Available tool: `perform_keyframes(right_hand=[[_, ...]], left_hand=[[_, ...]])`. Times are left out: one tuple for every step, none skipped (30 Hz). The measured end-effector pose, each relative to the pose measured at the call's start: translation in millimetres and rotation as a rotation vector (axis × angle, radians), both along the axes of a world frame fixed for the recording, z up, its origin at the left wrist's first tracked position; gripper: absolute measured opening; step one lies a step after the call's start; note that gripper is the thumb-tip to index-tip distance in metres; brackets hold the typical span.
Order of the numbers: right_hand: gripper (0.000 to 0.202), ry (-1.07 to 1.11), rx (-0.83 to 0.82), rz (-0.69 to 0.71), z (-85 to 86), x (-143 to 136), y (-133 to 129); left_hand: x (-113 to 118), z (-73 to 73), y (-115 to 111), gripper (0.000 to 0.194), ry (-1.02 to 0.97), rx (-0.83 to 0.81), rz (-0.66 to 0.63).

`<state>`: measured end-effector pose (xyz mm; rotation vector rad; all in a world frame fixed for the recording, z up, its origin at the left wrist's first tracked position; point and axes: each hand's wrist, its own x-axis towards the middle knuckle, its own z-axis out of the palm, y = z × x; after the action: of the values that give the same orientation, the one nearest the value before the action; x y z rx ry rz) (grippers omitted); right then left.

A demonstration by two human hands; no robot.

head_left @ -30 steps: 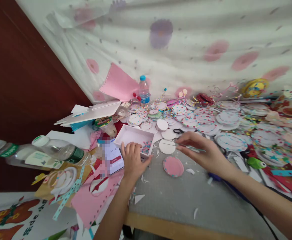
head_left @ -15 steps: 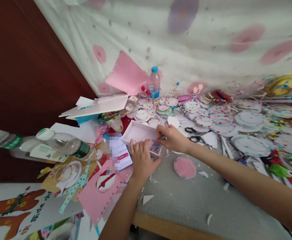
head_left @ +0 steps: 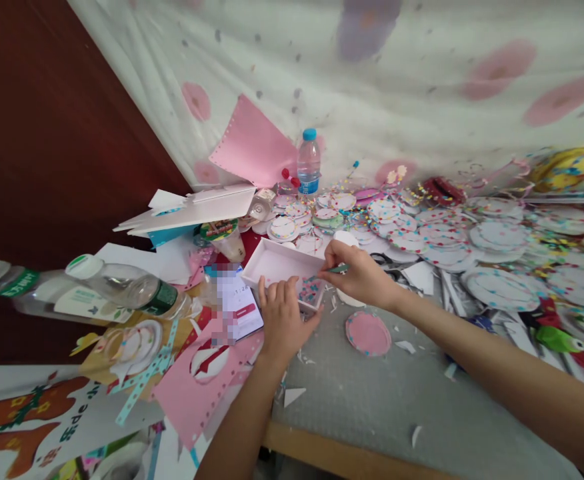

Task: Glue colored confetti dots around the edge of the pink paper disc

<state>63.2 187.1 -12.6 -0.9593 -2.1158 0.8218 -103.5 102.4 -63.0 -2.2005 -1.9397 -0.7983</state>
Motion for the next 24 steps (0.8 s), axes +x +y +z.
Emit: perform_keyframes(right_hand=[[0.029,0.054,-0.032,-0.018,1.5,3,-2],[0.029,0.107,-0.061,-0.038,2.2,6,-4],[0.030,0.153,-0.084,-0.057,2.1,8,-6],[0.031,0.193,-0.101,-0.076,1.5,11,-7],[0.033,0.228,-0.115,-0.092,0.6,12,-8],[0.035,0.258,-0.132,-0.107,-0.3,14,-8],[0.037,0.284,-0.154,-0.124,-0.7,15,-9],[0.039,0.308,-0.180,-0.142,-0.3,17,-11],[0.041,0.331,-0.207,-0.162,1.1,18,-14],[0.043,0.352,-0.234,-0.182,3.4,20,-17],[0.043,0.371,-0.258,-0.202,6.7,23,-22],[0.044,0.388,-0.277,-0.220,10.5,26,-29],[0.044,0.404,-0.294,-0.236,14.6,30,-36],[0.044,0.421,-0.309,-0.251,18.5,35,-45],[0.044,0.442,-0.324,-0.266,21.8,40,-53],[0.044,0.464,-0.339,-0.281,24.4,45,-63],[0.043,0.486,-0.353,-0.296,26.0,49,-72],[0.042,0.505,-0.364,-0.311,26.8,54,-80],[0.042,0.518,-0.374,-0.324,26.8,58,-89],[0.041,0.527,-0.380,-0.335,26.1,62,-96],[0.040,0.533,-0.385,-0.341,24.9,66,-103],[0.040,0.539,-0.388,-0.344,23.5,69,-109],[0.039,0.545,-0.388,-0.346,21.8,72,-115],[0.038,0.551,-0.387,-0.350,20.0,75,-120]], left_hand=[[0,-0.1,0,0.060,0.001,0.001,-0.001],[0,-0.2,0,0.059,0.002,0.003,-0.002],[0,-0.4,0,0.059,0.002,0.004,-0.004],[0,-0.4,0,0.059,-0.001,0.003,-0.007],[-1,-0.1,0,0.060,-0.010,0.001,-0.013],[-1,0.9,0,0.060,-0.028,-0.001,-0.024],[-2,2.8,0,0.059,-0.056,-0.001,-0.037],[-2,5.9,0,0.056,-0.092,0.002,-0.053],[-3,10.3,-1,0.050,-0.133,0.012,-0.071],[-4,16.0,-2,0.043,-0.178,0.032,-0.085],[-4,22.8,-4,0.034,-0.225,0.057,-0.097],[-3,30.4,-7,0.028,-0.271,0.084,-0.110],[-2,38.3,-10,0.022,-0.322,0.111,-0.119],[0,45.9,-15,0.019,-0.372,0.116,-0.141],[3,52.7,-20,0.016,-0.429,0.114,-0.170],[8,58.3,-25,0.015,-0.486,0.084,-0.195],[13,62.3,-31,0.015,-0.536,0.043,-0.221],[19,64.7,-36,0.015,-0.591,-0.004,-0.242],[26,65.7,-42,0.016,-0.651,-0.056,-0.259],[33,65.4,-46,0.017,-0.713,-0.106,-0.267],[40,64.5,-51,0.018,-0.781,-0.157,-0.270],[47,63.2,-55,0.018,-0.854,-0.206,-0.267],[54,61.9,-58,0.018,-0.928,-0.255,-0.258],[61,60.9,-61,0.018,-1.003,-0.299,-0.242]])
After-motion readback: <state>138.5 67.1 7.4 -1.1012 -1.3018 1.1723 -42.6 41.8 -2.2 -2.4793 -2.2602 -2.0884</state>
